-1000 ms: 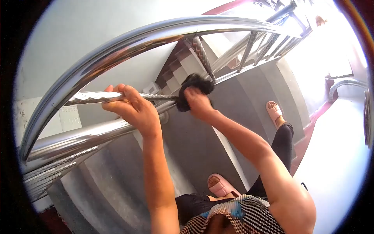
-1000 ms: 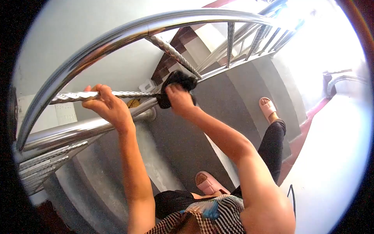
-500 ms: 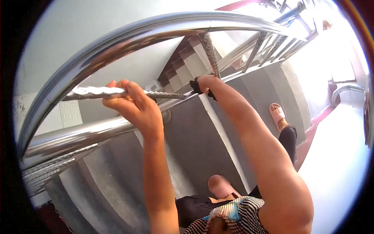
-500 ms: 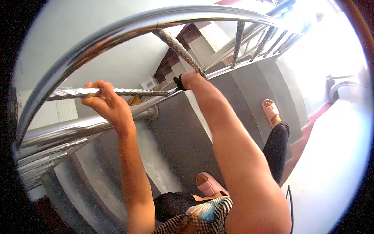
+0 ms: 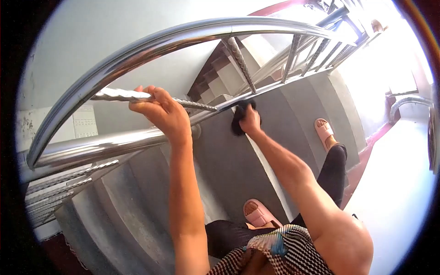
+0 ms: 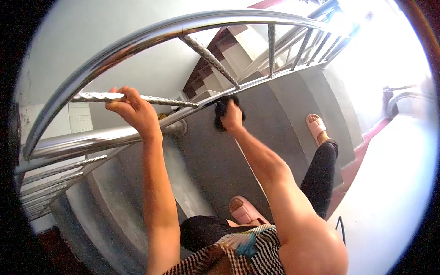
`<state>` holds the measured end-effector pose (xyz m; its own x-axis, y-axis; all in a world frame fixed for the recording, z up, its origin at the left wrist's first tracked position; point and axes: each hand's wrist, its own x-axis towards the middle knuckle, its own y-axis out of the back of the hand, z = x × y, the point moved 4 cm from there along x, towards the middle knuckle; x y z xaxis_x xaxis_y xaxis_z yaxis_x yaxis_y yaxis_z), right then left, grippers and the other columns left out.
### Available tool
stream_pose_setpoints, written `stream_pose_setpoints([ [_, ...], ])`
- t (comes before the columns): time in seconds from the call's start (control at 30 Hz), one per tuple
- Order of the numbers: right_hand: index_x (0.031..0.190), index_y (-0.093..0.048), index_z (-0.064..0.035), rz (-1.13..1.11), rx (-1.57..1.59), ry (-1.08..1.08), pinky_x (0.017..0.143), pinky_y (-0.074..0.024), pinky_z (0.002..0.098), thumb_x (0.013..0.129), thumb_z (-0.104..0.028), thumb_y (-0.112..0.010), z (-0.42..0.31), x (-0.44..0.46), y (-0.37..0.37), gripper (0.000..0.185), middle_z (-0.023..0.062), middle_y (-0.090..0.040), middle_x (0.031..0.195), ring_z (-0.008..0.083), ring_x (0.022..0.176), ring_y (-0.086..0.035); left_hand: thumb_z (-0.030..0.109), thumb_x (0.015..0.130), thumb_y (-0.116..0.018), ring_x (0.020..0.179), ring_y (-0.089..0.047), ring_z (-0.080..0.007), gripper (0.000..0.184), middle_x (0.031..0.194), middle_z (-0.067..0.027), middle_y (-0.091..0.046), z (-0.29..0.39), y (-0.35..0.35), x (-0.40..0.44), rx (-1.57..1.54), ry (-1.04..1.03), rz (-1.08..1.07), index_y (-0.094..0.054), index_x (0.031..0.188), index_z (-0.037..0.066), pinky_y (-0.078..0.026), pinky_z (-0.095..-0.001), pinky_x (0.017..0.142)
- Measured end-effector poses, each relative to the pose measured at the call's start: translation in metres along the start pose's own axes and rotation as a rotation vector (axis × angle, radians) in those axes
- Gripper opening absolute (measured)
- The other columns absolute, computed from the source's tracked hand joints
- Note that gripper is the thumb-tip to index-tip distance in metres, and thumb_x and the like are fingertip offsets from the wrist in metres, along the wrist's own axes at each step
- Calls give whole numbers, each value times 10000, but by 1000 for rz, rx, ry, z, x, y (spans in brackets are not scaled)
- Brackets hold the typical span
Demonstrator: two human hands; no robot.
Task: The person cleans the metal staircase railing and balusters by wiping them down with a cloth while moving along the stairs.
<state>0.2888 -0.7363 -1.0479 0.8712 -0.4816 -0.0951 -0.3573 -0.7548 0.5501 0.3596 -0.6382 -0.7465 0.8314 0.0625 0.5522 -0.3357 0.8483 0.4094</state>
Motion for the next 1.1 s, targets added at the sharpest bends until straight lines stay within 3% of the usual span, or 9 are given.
stream_pose_setpoints([
  [0.2,993,-558,-16,-173,662,-136,823,-449,325,649,13,-607,-17,-54,45,349,120,-621,981,219,930,-591,132,878,-442,1022,-419,-199,437,1151,-162,-393,3,17,-16,-118,-20,-162,-237,1232,-22,-341,-315,905],
  [0.47,1072,-509,-39,-510,554,652,809,-449,342,672,-118,-663,-122,70,38,435,123,-600,987,217,925,-567,162,847,-477,1200,-352,-263,510,1287,-185,-356,40,72,-107,-166,426,-162,-270,1281,-8,-269,-371,998],
  [0.57,916,-596,-25,-1116,-342,409,730,-477,382,567,-244,-740,-101,82,-15,437,157,-610,856,279,827,-588,174,856,-475,1187,-370,-246,474,1272,-177,-377,44,75,-125,-142,412,-167,-310,1262,-7,-273,-359,995],
  [0.67,947,-593,-44,-1039,-409,614,774,-462,383,528,-260,-764,-88,59,-21,501,154,-597,932,304,895,-565,184,862,-479,1173,-383,-234,458,1252,-166,-396,25,76,-131,-179,473,-144,-326,1249,-6,-275,-352,993],
  [0.73,948,-589,-59,-275,-90,434,826,-434,368,571,-247,-742,-34,56,-47,449,130,-572,1030,298,997,-522,173,862,-492,1157,-393,-232,453,1231,-152,-411,14,68,-133,-299,605,-144,-327,1244,-7,-285,-351,987],
  [0.87,1020,-545,-61,12,23,419,862,-414,352,708,-229,-644,-73,-2,-12,367,117,-556,1064,262,1027,-505,154,853,-508,1147,-401,-232,451,1219,-146,-422,24,54,-129,-316,494,-211,-333,1236,-10,-293,-357,987],
  [0.93,1094,-510,-51,-279,917,-121,870,-411,333,792,-236,-557,-87,-28,-3,358,89,-555,1074,214,1034,-501,151,851,-510,1145,-402,-229,447,1213,-144,-428,17,60,-124,-360,531,-114,-339,1232,-9,-295,-358,987],
  [0.97,1141,-484,-40,-210,1236,20,886,-402,305,849,-243,-480,-107,-53,4,355,74,-523,1128,163,1042,-490,147,849,-513,1143,-404,-226,443,1208,-142,-434,11,66,-120,-385,555,-20,-344,1228,-9,-297,-358,986],
  [1.1,1148,-475,-9,19,2,713,999,-295,384,821,-158,-479,-133,-61,-24,359,174,-401,1258,310,1172,-377,129,855,-500,1113,-418,-195,422,1191,-116,-443,-4,90,-116,-543,659,152,-349,1236,27,-323,-348,952],
])
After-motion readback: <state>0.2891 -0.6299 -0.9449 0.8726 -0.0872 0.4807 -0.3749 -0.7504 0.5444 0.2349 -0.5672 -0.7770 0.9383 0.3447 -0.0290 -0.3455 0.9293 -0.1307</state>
